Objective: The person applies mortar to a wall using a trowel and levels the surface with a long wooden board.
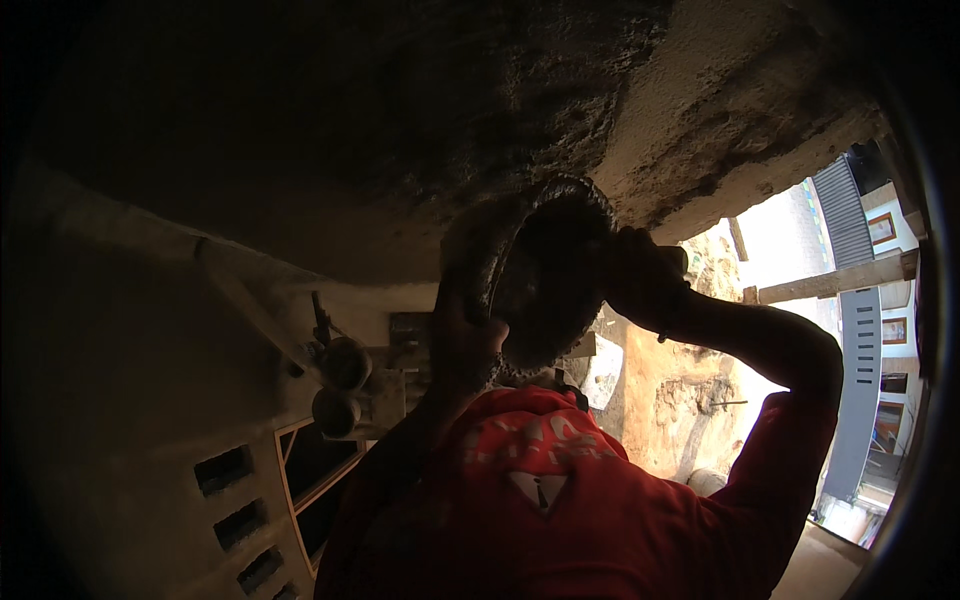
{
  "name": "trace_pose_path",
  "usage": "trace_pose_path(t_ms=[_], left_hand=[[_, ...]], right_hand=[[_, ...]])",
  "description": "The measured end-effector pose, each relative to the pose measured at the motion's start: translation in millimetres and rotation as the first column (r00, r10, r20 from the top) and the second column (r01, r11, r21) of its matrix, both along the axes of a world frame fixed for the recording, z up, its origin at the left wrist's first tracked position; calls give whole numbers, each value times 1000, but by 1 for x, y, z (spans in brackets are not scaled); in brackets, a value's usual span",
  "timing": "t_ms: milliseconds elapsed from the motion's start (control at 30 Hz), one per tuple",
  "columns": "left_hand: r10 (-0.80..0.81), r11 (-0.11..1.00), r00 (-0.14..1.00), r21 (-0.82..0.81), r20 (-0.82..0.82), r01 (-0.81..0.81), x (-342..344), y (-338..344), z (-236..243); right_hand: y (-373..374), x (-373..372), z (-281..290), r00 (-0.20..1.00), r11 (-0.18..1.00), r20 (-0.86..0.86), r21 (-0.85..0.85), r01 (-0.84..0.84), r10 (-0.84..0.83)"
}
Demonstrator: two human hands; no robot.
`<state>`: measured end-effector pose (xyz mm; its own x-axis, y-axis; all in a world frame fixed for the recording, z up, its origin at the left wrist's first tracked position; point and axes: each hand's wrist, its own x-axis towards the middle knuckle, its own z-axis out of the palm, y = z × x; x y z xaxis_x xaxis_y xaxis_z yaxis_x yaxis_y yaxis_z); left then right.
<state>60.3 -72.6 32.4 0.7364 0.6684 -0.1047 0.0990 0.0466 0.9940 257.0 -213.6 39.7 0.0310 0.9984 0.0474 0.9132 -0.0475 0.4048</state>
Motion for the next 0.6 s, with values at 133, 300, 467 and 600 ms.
trace_pose_path(t_ms=[133, 300, 467, 600], left_hand=[[20, 979, 999, 201, 37, -27, -13, 2, 0], [114, 925, 993, 367, -19, -99, -27, 4, -1], [217, 973, 965, 44, 149, -225, -39, 16, -4], [418, 900, 907, -118, -44, -420, -71, 26, 7]], right_hand=[[-7, 16, -46, 931, 989, -351, 134, -54, 99], [2, -18, -77, 668, 988, -734, 152, -15, 122], [20, -25, -34, 542, 990, -836, 134, 45, 88], [29, -16, 44, 693, 986, -701, 125, -114, 169]])
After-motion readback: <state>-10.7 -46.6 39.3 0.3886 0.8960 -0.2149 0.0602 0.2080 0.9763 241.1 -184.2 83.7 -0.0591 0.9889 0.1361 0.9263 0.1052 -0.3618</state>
